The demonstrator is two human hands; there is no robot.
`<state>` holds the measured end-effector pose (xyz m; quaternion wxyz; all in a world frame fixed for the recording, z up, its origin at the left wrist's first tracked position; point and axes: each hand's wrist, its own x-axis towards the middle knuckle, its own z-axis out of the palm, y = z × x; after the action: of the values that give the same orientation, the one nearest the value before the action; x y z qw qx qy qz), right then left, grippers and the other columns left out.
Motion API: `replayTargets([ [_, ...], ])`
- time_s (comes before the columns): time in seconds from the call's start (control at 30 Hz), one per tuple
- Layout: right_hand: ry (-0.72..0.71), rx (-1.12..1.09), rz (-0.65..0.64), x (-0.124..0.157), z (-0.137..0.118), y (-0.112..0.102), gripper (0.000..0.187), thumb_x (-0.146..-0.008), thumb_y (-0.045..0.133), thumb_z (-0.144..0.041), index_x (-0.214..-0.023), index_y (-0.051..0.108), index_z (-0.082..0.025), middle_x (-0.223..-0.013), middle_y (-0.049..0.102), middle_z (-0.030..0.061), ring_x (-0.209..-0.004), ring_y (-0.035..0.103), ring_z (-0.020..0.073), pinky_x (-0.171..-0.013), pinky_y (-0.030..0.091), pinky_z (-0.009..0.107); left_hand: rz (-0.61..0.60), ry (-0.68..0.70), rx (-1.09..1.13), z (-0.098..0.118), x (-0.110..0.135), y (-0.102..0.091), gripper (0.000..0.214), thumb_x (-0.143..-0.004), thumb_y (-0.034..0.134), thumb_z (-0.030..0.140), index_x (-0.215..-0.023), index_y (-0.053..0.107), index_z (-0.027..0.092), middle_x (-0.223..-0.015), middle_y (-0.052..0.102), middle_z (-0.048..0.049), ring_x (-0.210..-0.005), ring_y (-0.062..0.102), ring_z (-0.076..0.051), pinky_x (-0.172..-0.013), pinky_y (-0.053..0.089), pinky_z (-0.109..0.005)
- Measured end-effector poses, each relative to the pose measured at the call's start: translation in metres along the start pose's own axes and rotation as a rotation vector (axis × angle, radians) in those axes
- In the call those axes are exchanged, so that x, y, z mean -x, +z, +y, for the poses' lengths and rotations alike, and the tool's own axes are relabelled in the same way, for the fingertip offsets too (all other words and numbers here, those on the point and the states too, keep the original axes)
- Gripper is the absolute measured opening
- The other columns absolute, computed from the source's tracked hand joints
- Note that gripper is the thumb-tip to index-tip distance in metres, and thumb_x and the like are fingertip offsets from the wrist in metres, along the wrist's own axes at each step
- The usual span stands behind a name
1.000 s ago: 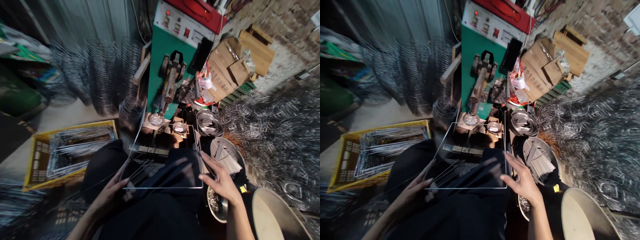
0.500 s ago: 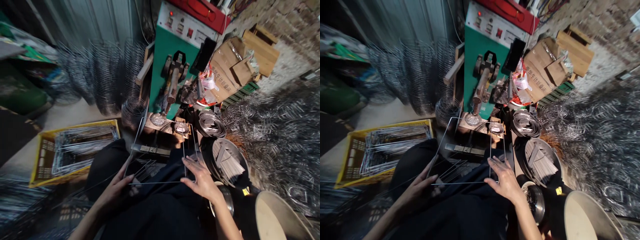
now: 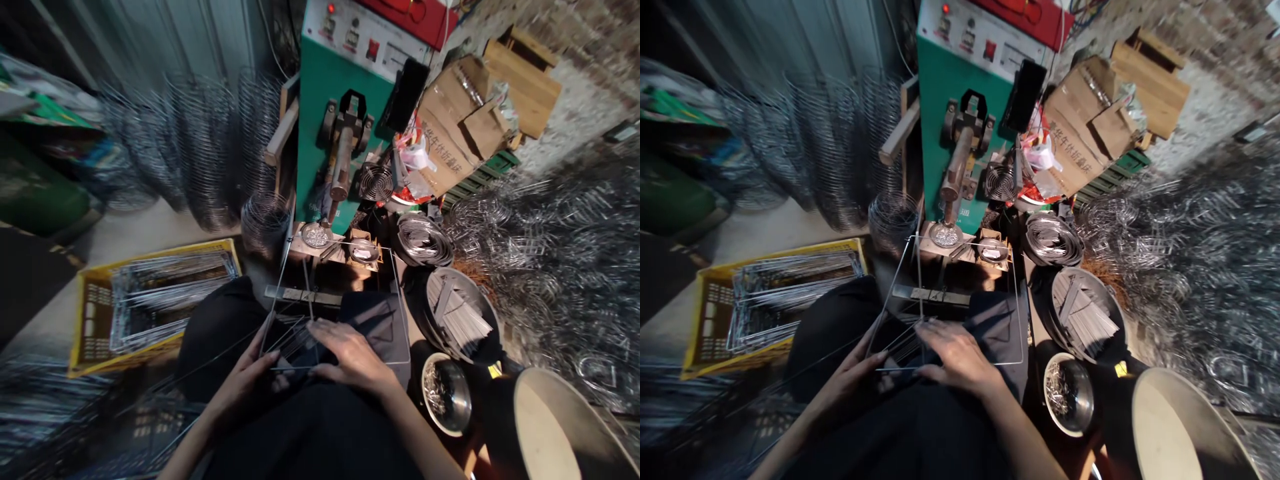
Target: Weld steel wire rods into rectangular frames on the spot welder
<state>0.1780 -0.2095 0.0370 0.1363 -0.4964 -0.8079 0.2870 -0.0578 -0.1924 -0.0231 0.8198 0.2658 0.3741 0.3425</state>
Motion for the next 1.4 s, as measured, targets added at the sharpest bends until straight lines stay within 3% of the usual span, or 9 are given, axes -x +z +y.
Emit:
replayTargets([
  [0.2,0.175,-0.035,0.130,0.026,0.020,-0.005,0.077,-0.083,0.075,-0.028,-0.151,0.040,-0.026,-0.151,0.047,0.0072,-0.137,0.048,0.0240,-0.114,0.042,0.041,0.010,0.020,-0.040,0.001,0.000,-0.012,0.102,-0.086,0.069,0.033,-0.159,-0.002,0.029,-0.070,0.072,-0.0074,-0.052,0.066,-0.019,-0.047,0.047,-0.021],
  [0.43,0.156,-0.091,0.124,0.025,0.018,0.005,0.080,-0.080,0.077,-0.026,-0.151,0.040,-0.027,-0.151,0.047,0.0062,-0.137,0.048,0.0243,-0.114,0.042,0.041,-0.012,0.047,-0.025,0.002,0.003,-0.013,0.102,-0.089,0.065,0.032,-0.157,-0.011,0.027,-0.068,0.072,-0.0075,-0.050,0.065,-0.019,-0.048,0.049,-0.023],
  [0.7,0.130,-0.049,0.092,0.026,0.009,0.002,0.081,-0.080,0.076,-0.022,-0.152,0.038,-0.026,-0.152,0.046,0.0067,-0.137,0.048,0.0239,-0.114,0.043,0.040,0.002,0.051,-0.072,0.006,0.009,-0.018,0.103,-0.090,0.064,0.031,-0.157,-0.014,0.027,-0.069,0.072,-0.0068,-0.051,0.065,-0.020,-0.048,0.048,-0.024],
  [0.93,0.151,-0.044,0.068,0.024,0.010,0.005,0.079,-0.080,0.077,-0.023,-0.151,0.041,-0.025,-0.150,0.047,0.0088,-0.136,0.049,0.0243,-0.113,0.044,0.040,0.036,0.026,-0.090,0.013,0.015,-0.010,0.102,-0.089,0.064,0.031,-0.157,-0.011,0.026,-0.070,0.072,-0.0070,-0.051,0.064,-0.018,-0.049,0.047,-0.022],
  [1.4,0.156,-0.082,0.072,0.022,0.006,0.002,0.080,-0.080,0.077,-0.024,-0.151,0.040,-0.028,-0.151,0.047,0.0058,-0.136,0.049,0.0245,-0.113,0.043,0.041,0.030,0.038,-0.064,0.018,0.021,-0.008,0.100,-0.086,0.068,0.034,-0.157,-0.002,0.037,-0.068,0.071,-0.0034,-0.051,0.064,-0.019,-0.049,0.048,-0.024],
])
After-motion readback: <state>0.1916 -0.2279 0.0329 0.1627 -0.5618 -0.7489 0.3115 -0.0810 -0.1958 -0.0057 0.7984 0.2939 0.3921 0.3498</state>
